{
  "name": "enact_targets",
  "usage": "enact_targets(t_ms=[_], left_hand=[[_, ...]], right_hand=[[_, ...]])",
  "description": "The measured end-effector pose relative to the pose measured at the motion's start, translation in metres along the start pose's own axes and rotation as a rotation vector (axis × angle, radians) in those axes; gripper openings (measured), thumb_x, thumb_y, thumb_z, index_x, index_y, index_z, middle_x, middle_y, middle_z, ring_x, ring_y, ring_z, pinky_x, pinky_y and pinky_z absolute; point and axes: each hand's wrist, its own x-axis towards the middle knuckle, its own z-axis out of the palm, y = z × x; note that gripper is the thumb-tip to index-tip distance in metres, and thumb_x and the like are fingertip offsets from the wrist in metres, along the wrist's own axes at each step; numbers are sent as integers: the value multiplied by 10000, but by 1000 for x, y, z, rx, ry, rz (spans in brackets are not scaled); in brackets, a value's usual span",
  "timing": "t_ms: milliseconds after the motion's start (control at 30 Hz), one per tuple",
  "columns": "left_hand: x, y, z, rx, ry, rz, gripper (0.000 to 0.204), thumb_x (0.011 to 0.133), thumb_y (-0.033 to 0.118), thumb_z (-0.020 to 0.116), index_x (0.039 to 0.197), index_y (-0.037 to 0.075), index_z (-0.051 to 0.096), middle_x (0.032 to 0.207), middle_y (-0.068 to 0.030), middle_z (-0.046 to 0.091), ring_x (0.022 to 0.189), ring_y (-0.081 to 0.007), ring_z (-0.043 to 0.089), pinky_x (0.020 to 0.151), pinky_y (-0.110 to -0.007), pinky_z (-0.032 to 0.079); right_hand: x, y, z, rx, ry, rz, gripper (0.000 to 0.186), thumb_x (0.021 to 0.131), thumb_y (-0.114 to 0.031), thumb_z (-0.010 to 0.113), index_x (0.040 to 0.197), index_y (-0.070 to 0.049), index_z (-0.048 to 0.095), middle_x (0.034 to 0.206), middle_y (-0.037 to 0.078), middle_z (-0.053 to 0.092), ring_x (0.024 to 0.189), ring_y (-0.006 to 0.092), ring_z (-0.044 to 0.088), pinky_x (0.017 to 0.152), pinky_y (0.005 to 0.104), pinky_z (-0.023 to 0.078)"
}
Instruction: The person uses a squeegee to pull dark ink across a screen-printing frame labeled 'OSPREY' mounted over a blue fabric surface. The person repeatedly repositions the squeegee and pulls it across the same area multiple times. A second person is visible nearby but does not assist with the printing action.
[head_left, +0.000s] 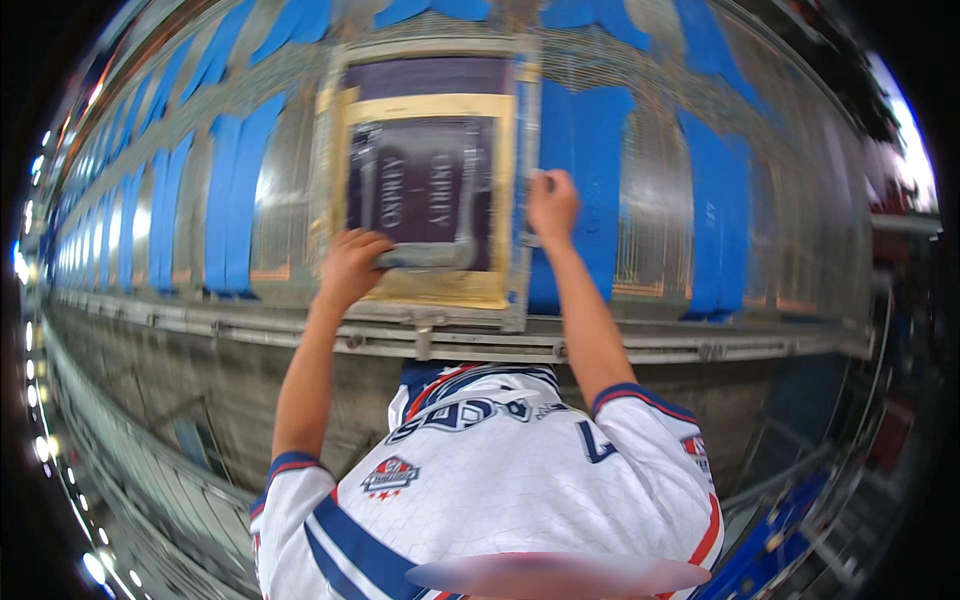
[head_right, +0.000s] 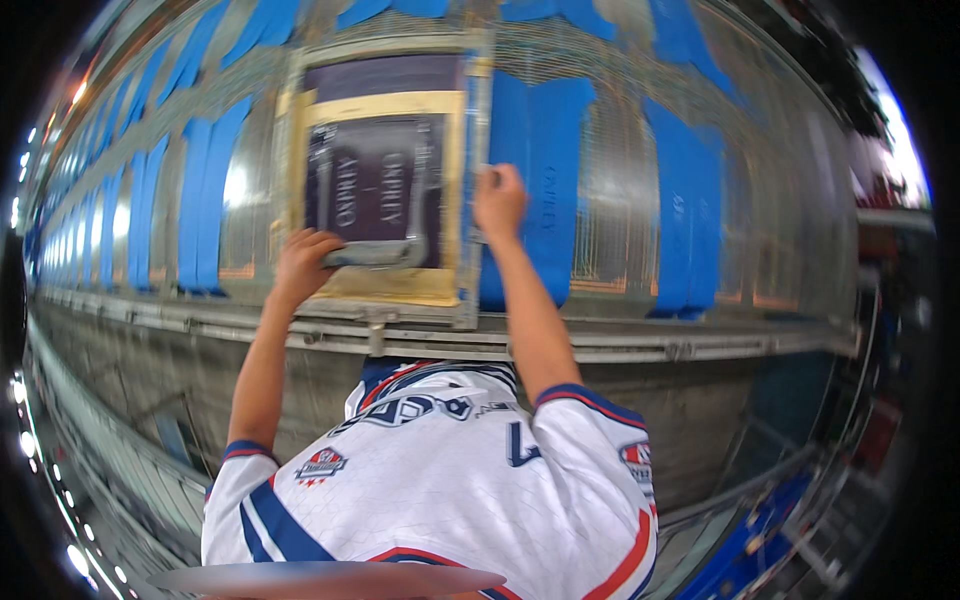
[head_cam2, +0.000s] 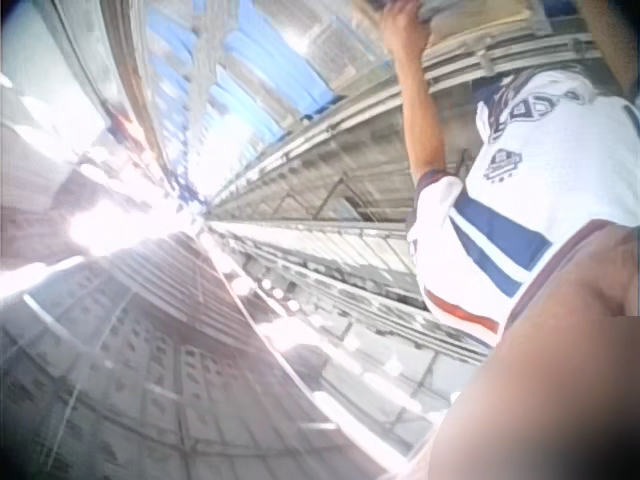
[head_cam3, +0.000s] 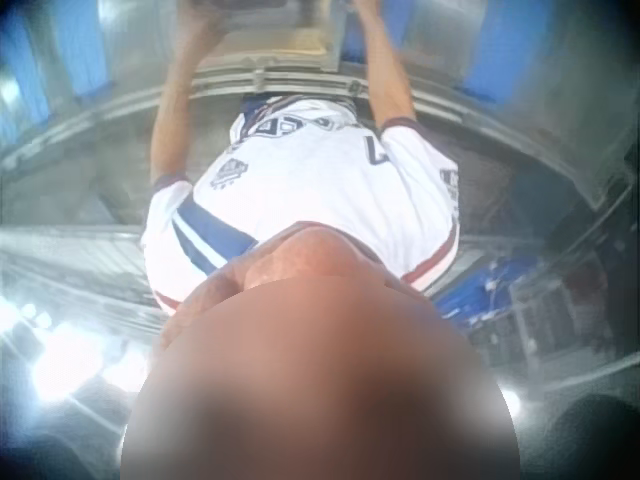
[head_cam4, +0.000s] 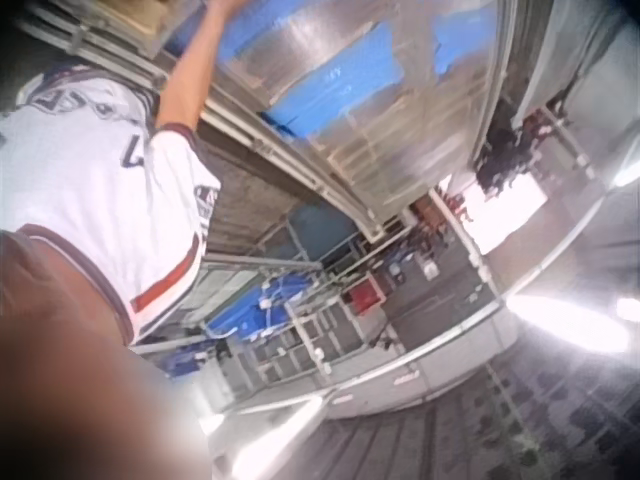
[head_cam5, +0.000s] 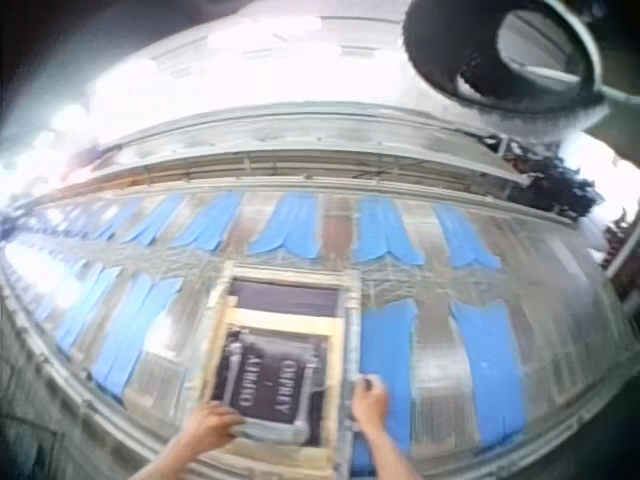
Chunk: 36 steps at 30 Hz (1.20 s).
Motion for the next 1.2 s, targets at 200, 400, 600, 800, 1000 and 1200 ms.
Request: enact_targets(t_ms=[200,400,600,800,1000,1200], left_hand=[[-27,-15,-24,73,-13,84,349,577,120,843,902,113,717,933,4,725,772,-198,645,754,-362,430],[-71,-49,-23,-121,-67,62,284,613,177,864,858,124,731,877,-19,733,805,-204,674,753,-360,439],[-5,-80,-21,-37,-177,99,263,665,308,848,820,138,721,738,-34,672,728,-248,636,758,-395,431],[124,-141,-13,20,-106,76,268,677,278,854,866,129,738,776,-54,705,748,-280,640,781,-413,453],[166,-165,-13,22,-127,109,235,663,232,843,843,116,746,760,-40,702,740,-277,647,774,-410,462],[129,-150,6,-70,-32,118,222,640,172,820,843,125,745,797,-36,706,730,-260,645,754,-393,447]], right_hand=[[-6,-21,26,106,-31,107,239,891,-266,651,899,-28,631,831,217,670,825,442,642,722,495,484],[-16,-22,51,-159,-8,74,245,885,-277,664,908,-34,658,835,202,674,798,414,653,681,457,490],[-12,-13,49,-238,-77,61,229,896,-289,640,961,-71,673,875,202,680,847,429,640,730,480,503],[31,-61,45,-243,-417,-88,391,891,-392,676,1093,-58,694,1123,174,677,1078,353,611,909,473,486],[66,-164,102,-354,-775,-377,383,835,-349,733,1052,-36,697,1057,159,697,1022,351,632,917,454,486],[37,-136,118,-491,-765,-473,218,706,-171,772,877,-62,692,852,139,688,938,340,631,887,449,449]])
